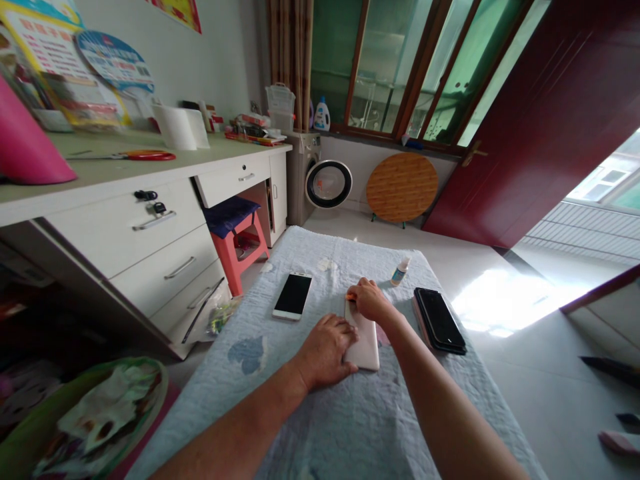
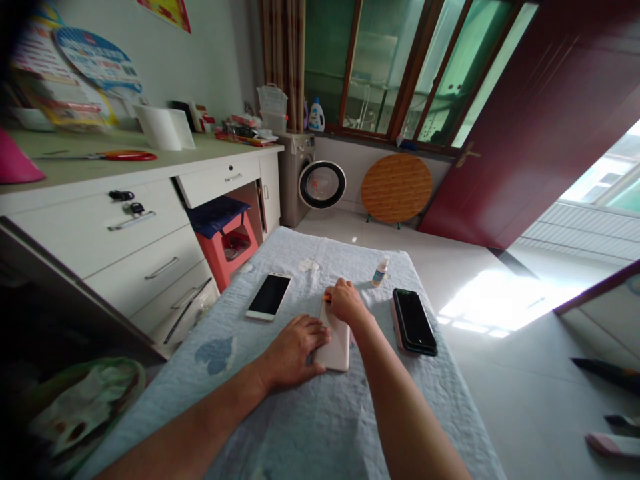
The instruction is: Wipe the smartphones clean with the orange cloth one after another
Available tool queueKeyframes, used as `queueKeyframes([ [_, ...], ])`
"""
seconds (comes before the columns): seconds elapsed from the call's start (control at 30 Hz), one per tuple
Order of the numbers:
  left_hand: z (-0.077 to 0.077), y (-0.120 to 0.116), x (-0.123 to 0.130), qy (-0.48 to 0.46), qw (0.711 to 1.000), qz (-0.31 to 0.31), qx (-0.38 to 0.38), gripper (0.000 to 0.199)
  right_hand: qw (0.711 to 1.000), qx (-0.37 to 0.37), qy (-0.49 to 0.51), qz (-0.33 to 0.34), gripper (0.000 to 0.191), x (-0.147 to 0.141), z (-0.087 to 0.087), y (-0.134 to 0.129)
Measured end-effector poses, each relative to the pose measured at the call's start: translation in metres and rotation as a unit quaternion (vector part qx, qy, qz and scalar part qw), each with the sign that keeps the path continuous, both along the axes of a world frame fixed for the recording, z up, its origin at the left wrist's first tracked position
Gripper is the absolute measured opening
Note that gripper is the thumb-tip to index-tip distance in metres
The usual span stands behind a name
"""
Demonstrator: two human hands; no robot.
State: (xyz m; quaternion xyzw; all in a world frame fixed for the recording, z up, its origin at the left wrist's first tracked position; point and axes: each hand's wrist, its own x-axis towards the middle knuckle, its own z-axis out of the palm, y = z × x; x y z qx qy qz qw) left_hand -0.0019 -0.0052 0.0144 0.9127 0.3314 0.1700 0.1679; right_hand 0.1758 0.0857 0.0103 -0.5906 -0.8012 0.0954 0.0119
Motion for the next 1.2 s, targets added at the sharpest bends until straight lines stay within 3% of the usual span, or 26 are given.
queueKeyframes([
  [0.43,-0.002,-0.001,0.000,-0.013,0.999,0.004,-0.033,0.044,0.996,0.063,0.025,-0.059,0.029,0.032,-0.006,-0.027],
  [0.7,-0.002,0.000,0.000,-0.006,0.999,0.007,-0.039,0.045,0.991,0.121,0.054,-0.023,0.027,0.023,-0.007,-0.044],
  [0.9,-0.001,-0.001,0.000,-0.016,0.999,0.005,-0.048,0.044,0.990,0.106,0.094,-0.009,0.022,0.006,-0.002,-0.055],
  [1.1,0.001,-0.001,-0.001,-0.035,0.997,-0.005,-0.064,0.054,0.982,0.063,0.165,0.064,0.024,0.002,0.001,-0.066],
  [1.2,0.000,-0.001,0.000,-0.032,0.998,0.000,-0.059,0.052,0.980,0.067,0.176,0.066,0.024,0.001,-0.001,-0.064],
])
